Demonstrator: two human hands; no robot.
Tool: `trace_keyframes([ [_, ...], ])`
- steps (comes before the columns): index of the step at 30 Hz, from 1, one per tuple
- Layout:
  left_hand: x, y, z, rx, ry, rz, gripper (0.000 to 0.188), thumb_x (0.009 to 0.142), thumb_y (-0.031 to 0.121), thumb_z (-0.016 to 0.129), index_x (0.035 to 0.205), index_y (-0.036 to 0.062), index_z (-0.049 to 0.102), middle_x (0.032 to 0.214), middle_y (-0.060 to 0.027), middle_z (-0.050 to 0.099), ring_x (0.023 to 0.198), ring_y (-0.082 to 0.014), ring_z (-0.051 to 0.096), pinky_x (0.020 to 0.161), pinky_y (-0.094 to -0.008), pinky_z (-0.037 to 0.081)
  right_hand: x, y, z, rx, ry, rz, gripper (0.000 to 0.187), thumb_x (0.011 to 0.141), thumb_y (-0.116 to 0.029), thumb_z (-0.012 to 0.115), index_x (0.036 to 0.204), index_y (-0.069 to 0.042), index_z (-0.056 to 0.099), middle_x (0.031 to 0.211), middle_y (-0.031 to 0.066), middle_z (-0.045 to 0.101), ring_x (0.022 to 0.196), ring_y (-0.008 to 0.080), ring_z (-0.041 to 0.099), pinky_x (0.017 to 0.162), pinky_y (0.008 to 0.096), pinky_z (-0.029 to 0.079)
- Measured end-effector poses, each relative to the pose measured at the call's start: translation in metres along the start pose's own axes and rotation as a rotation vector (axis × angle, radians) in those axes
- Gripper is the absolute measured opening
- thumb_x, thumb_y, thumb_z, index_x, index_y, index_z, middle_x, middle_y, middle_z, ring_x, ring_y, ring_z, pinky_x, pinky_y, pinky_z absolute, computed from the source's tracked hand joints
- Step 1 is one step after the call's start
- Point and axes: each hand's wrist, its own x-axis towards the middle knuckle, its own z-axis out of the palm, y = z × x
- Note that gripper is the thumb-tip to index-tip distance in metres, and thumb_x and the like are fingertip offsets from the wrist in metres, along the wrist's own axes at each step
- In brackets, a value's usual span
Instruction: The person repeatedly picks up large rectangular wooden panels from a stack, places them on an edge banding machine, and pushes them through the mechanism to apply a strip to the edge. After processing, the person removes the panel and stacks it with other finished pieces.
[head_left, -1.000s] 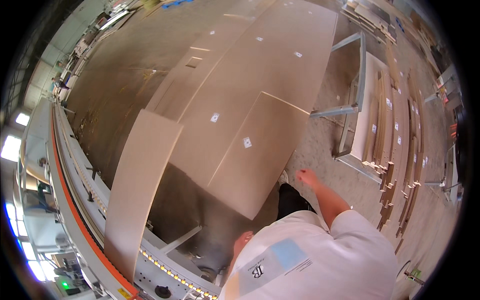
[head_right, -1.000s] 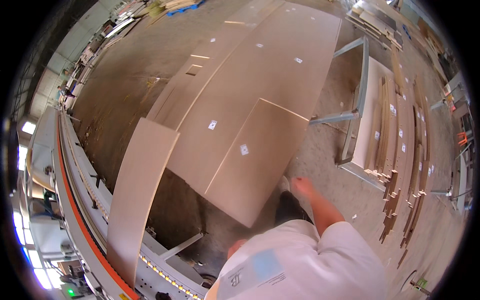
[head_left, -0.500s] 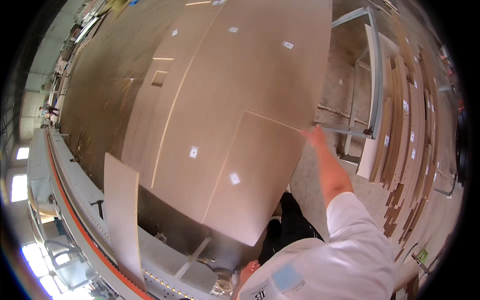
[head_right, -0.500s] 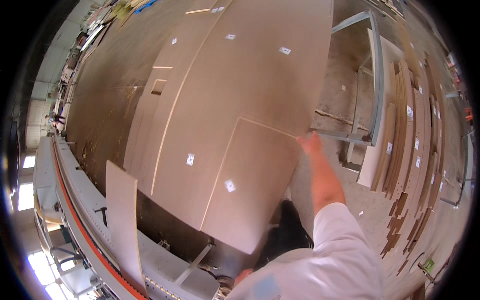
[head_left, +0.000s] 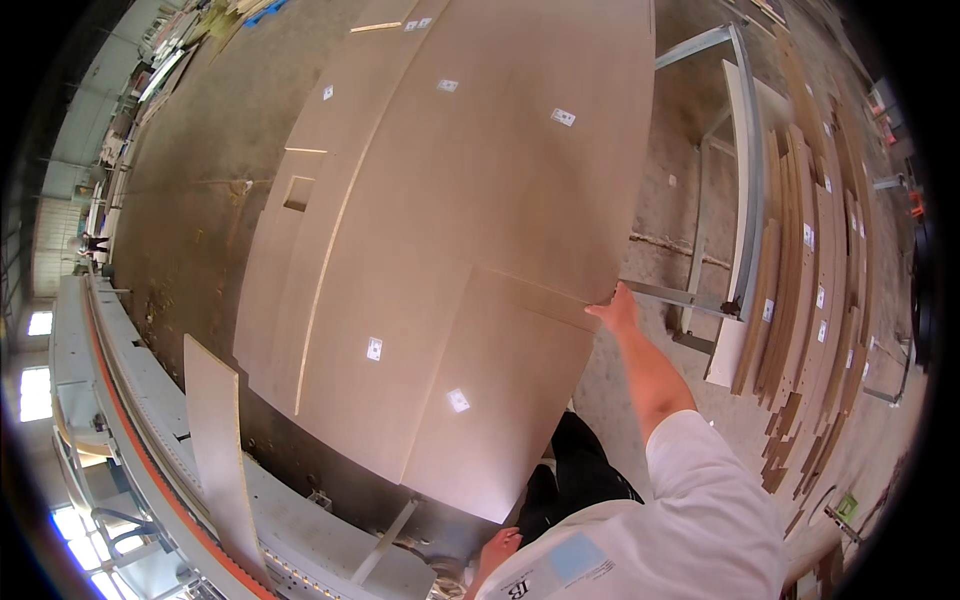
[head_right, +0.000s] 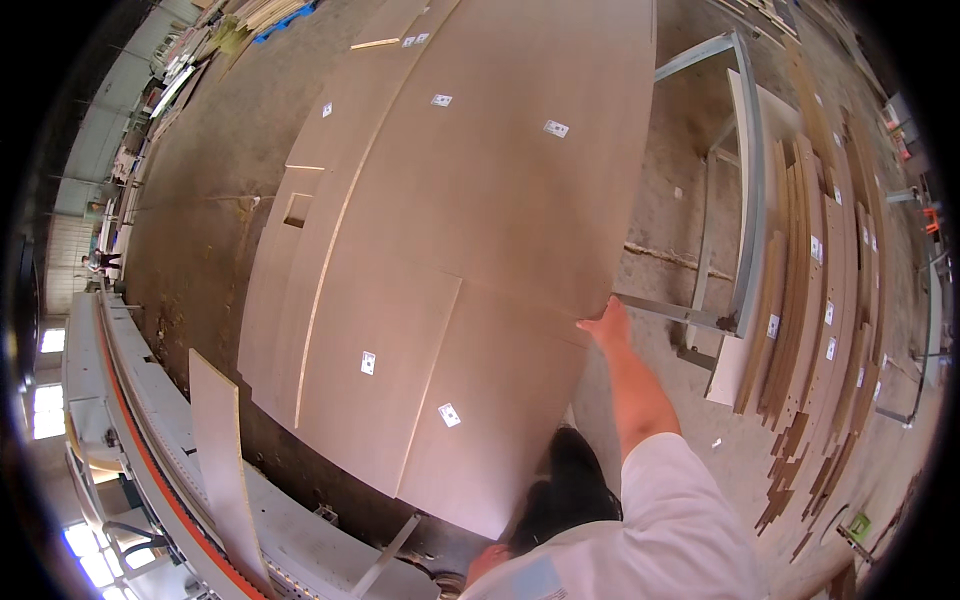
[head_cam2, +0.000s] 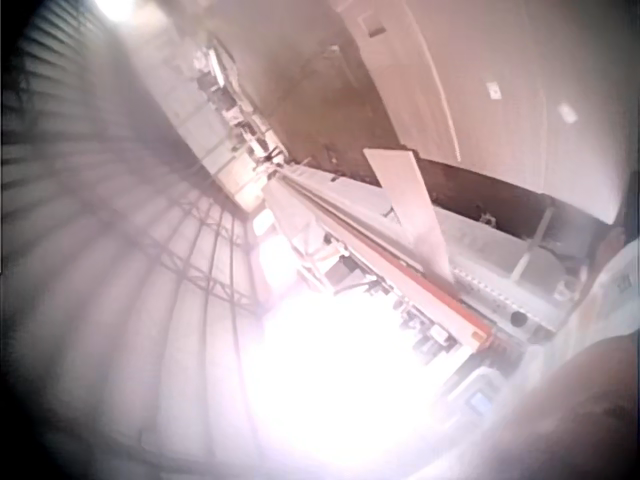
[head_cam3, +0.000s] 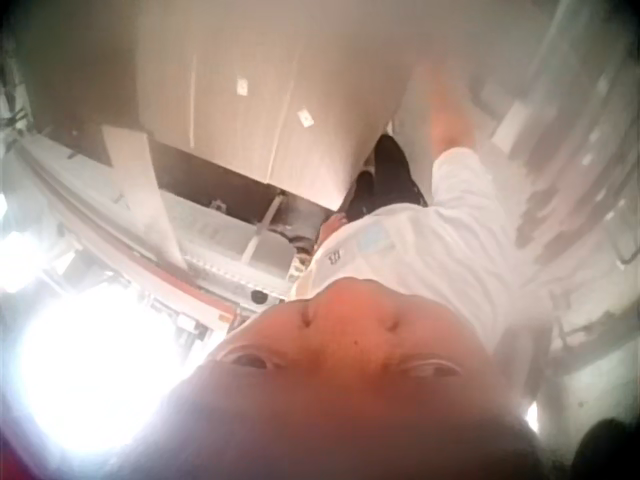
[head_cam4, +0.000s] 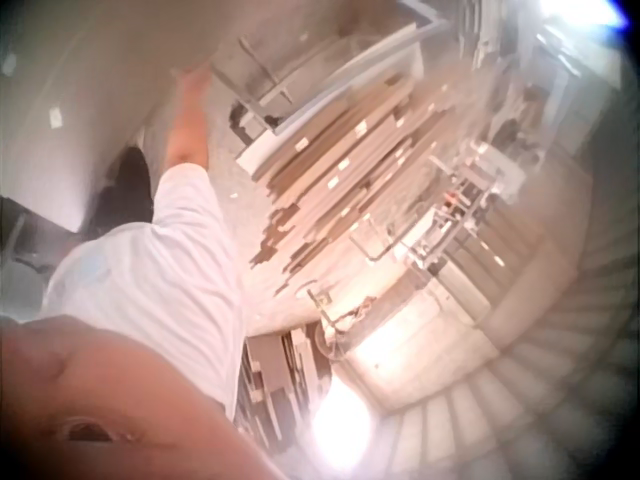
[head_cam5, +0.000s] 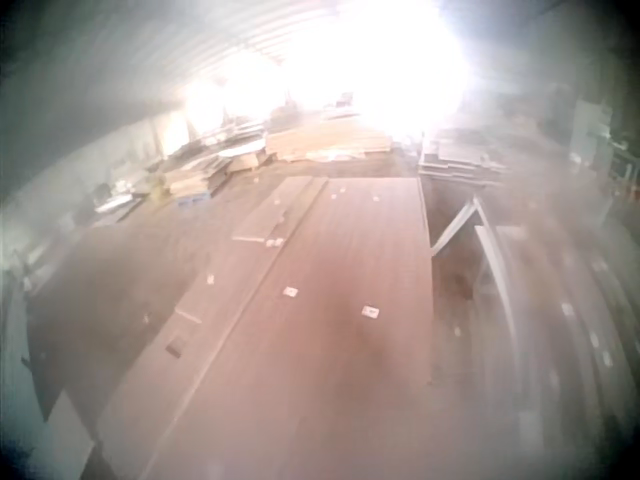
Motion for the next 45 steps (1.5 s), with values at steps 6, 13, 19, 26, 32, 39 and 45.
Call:
trace_keyframes([
  [6,0.007,0.010,-0.007,-0.002,-0.002,0.066,0.041,0.096,0.037,0.063,0.125,0.0082,0.066,0.102,-0.0126,0.073,0.096,-0.0223,0.070,0.088,-0.0336,0.053,-0.002,0.024,0.010,0.157,0.062,-0.022,0.067,0.062,-0.028,0.094,0.117,-0.003,0.064,0.111,0.0130,0.071,0.090,0.0280,0.072,0.085,0.0384,0.054],
  [13,-0.001,0.006,0.000,-0.049,-0.032,-0.160,0.040,0.096,0.035,0.062,0.126,0.0078,0.066,0.109,-0.0105,0.074,0.096,-0.0191,0.070,0.089,-0.0316,0.053,0.041,0.061,0.017,0.623,-0.340,0.251,0.068,0.080,-0.053,0.079,0.129,-0.008,0.064,0.118,0.0088,0.070,0.094,0.0216,0.069,0.082,0.0358,0.054],
  [19,-0.007,0.027,-0.007,-0.319,-0.015,-0.167,0.038,0.099,0.026,0.060,0.128,0.0021,0.062,0.107,-0.0086,0.074,0.094,-0.0126,0.068,0.085,-0.0273,0.053,0.038,0.026,0.008,0.743,-0.147,0.556,0.090,0.087,-0.081,0.050,0.134,-0.005,0.060,0.127,0.0138,0.065,0.108,0.0272,0.065,0.087,0.0441,0.056],
  [26,0.050,0.056,-0.029,-0.499,0.000,0.150,0.033,0.103,0.024,0.054,0.123,0.0001,0.063,0.102,-0.0073,0.072,0.088,-0.0147,0.066,0.081,-0.0296,0.052,-0.008,0.020,0.000,0.816,-0.328,0.497,0.088,0.086,-0.083,0.050,0.118,-0.002,0.064,0.105,0.0126,0.069,0.086,0.0250,0.068,0.079,0.0453,0.059],
  [32,0.147,0.226,-0.077,-0.767,0.110,0.189,0.043,0.105,0.035,0.051,0.131,0.0015,0.057,0.120,-0.0103,0.068,0.107,-0.0201,0.065,0.085,-0.0362,0.055,-0.116,-0.010,0.002,0.824,-0.578,0.361,0.074,0.094,-0.074,0.046,0.100,-0.004,0.068,0.076,0.0073,0.063,0.067,0.0219,0.066,0.068,0.0402,0.060],
  [39,0.188,0.270,-0.078,-1.424,0.238,0.050,0.043,0.104,0.037,0.057,0.136,0.0080,0.053,0.130,-0.0074,0.062,0.115,-0.0245,0.062,0.095,-0.0413,0.054,-0.240,-0.017,-0.008,0.857,-0.989,0.417,0.062,0.100,-0.063,0.047,0.107,-0.005,0.068,0.088,0.0088,0.068,0.084,0.0230,0.069,0.079,0.0404,0.058],
  [45,0.129,0.176,-0.072,-1.570,0.302,0.064,0.040,0.106,0.032,0.053,0.137,0.0070,0.052,0.131,-0.0085,0.062,0.118,-0.0266,0.061,0.098,-0.0451,0.054,-0.174,0.018,-0.015,0.957,-0.865,0.280,0.057,0.098,-0.063,0.051,0.117,-0.011,0.067,0.103,0.0064,0.071,0.099,0.0213,0.066,0.091,0.0417,0.053],
])
